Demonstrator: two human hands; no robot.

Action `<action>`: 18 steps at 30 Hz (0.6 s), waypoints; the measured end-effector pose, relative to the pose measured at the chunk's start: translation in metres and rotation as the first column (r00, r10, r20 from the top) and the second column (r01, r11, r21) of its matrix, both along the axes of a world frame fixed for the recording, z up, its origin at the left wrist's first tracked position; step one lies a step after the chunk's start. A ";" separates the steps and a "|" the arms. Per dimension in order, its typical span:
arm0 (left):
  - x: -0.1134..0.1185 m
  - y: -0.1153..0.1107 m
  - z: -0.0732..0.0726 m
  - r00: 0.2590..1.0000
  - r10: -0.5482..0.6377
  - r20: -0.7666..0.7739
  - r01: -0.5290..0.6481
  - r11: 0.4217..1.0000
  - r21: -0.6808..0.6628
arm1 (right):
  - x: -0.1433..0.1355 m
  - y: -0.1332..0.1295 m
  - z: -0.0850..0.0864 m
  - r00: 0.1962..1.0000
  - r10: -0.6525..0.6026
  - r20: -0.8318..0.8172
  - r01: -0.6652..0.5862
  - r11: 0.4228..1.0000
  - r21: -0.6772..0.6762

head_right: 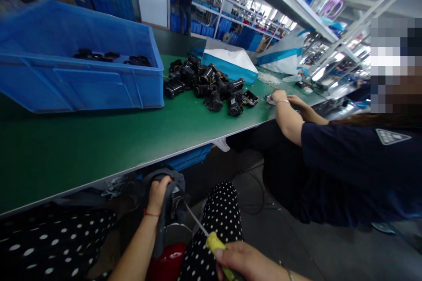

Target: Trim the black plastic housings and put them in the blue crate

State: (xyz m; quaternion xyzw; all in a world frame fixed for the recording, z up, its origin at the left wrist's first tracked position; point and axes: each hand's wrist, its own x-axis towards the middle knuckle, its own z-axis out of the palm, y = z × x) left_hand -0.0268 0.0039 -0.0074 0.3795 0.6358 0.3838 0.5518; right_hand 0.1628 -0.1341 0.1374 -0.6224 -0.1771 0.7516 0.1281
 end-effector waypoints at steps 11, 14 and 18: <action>-0.003 -0.001 -0.018 0.999 0.036 -0.024 -0.038 0.994 -0.103 | -0.007 0.013 -0.008 0.990 0.108 0.092 -0.095 0.985 -0.141; -0.003 -0.001 -0.018 0.998 0.027 -0.051 -0.034 0.991 -0.128 | -0.009 0.017 -0.006 0.983 0.134 0.124 -0.111 0.978 -0.174; -0.003 -0.001 -0.018 0.996 0.012 -0.091 -0.027 0.987 -0.161 | -0.005 0.020 -0.013 0.980 0.164 0.108 -0.150 0.980 -0.132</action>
